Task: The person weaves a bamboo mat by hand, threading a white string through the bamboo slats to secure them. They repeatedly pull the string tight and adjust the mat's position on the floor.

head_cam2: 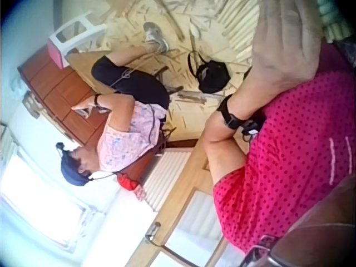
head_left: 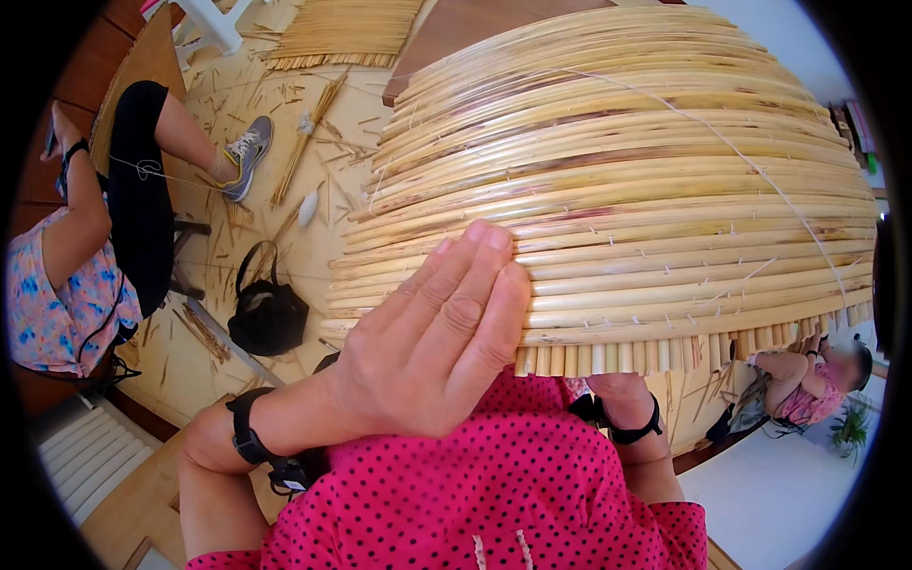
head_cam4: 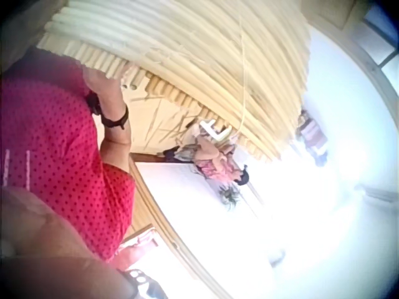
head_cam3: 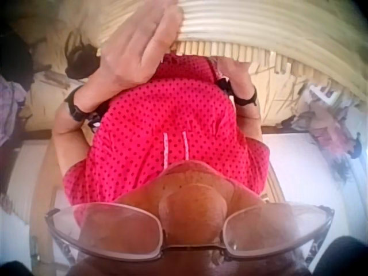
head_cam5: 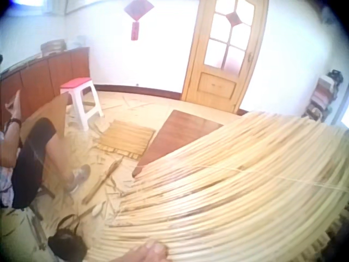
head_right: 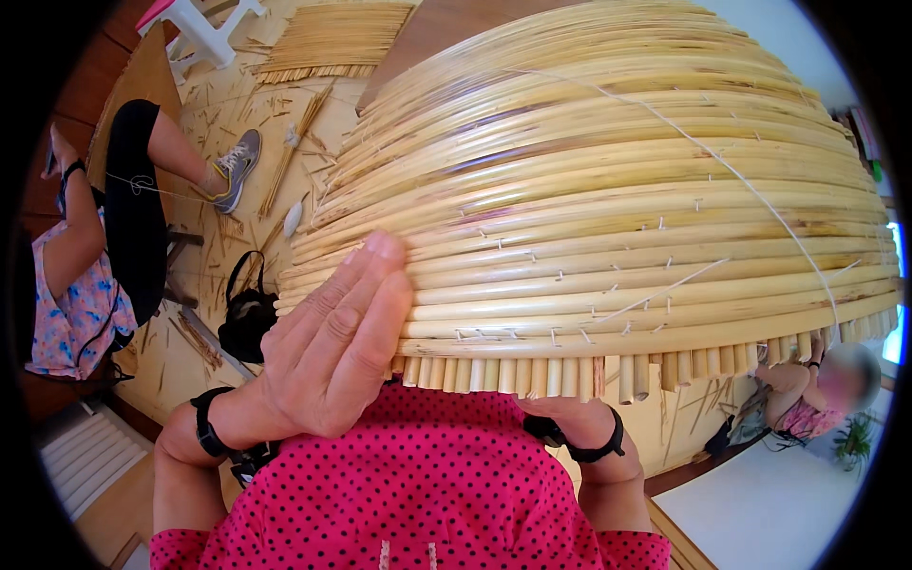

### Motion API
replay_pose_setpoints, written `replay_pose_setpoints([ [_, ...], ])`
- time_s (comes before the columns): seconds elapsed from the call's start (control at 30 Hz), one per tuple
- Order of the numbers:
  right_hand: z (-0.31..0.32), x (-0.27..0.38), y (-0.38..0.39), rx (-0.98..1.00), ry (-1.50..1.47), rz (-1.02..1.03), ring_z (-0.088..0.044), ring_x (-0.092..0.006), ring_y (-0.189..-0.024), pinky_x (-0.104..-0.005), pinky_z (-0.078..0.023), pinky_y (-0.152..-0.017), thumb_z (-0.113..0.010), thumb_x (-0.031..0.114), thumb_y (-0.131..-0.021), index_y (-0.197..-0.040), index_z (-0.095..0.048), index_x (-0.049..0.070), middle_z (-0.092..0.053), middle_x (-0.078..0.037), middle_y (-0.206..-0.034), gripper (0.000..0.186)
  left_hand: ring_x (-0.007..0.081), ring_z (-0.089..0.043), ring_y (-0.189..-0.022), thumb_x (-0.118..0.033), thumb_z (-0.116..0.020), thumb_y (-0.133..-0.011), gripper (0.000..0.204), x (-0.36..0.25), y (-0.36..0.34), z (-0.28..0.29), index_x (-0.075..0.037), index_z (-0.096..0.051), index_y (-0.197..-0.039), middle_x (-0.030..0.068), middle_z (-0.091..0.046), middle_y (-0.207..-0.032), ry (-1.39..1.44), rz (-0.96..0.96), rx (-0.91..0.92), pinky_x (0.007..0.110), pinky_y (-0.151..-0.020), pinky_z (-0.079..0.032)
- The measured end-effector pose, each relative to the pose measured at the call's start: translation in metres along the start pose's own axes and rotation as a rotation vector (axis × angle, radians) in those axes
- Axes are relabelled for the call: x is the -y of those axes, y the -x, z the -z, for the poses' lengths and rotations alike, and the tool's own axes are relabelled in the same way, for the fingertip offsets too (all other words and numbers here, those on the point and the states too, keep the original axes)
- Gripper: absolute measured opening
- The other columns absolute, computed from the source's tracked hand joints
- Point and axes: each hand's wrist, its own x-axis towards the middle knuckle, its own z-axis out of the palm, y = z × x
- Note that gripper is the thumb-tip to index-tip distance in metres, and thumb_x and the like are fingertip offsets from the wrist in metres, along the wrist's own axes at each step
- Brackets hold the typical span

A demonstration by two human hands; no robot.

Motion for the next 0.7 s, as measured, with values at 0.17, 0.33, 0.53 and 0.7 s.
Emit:
replay_pose_setpoints([
  [0.17, 0.006, 0.004, 0.007, -0.009, 0.007, -0.003, -0.067, -0.0182, -0.089, -0.0315, -0.055, -0.068, -0.056, 0.005, -0.099, -0.126, -0.059, 0.002, -0.069, -0.010, -0.109, 0.027, 0.0382, -0.071, -0.101, -0.001, -0.058, -0.091, 0.021, -0.004, -0.002, -0.004, 0.012, -0.064, -0.106, 0.0293, -0.069, -0.107, -0.017, -0.015, 0.037, 0.038, -0.087, -0.059],
  [0.33, 0.006, 0.001, 0.010, -0.010, -0.002, -0.008, -0.067, -0.0188, -0.090, -0.0320, -0.055, -0.069, -0.057, 0.005, -0.099, -0.126, -0.059, 0.002, -0.069, -0.011, -0.110, 0.027, 0.0379, -0.070, -0.103, -0.003, -0.058, -0.092, 0.021, -0.008, 0.000, -0.005, 0.011, -0.064, -0.107, 0.0288, -0.069, -0.109, -0.031, -0.028, 0.081, 0.038, -0.088, -0.059],
  [0.53, 0.004, -0.003, 0.010, -0.015, -0.017, -0.027, -0.067, -0.0195, -0.091, -0.0326, -0.055, -0.071, -0.057, 0.006, -0.098, -0.126, -0.059, 0.002, -0.069, -0.011, -0.110, 0.027, 0.0386, -0.070, -0.104, -0.004, -0.058, -0.093, 0.022, -0.008, 0.002, -0.003, 0.011, -0.063, -0.108, 0.0293, -0.068, -0.110, 0.000, -0.018, 0.092, 0.039, -0.088, -0.059],
  [0.7, 0.002, -0.012, 0.009, -0.014, -0.048, -0.023, -0.067, -0.0202, -0.092, -0.0331, -0.055, -0.072, -0.057, 0.007, -0.098, -0.125, -0.059, 0.002, -0.069, -0.011, -0.110, 0.028, 0.0394, -0.069, -0.105, -0.005, -0.058, -0.093, 0.024, -0.008, 0.007, -0.007, 0.011, -0.062, -0.110, 0.0296, -0.068, -0.111, -0.020, -0.027, 0.090, 0.040, -0.088, -0.059],
])
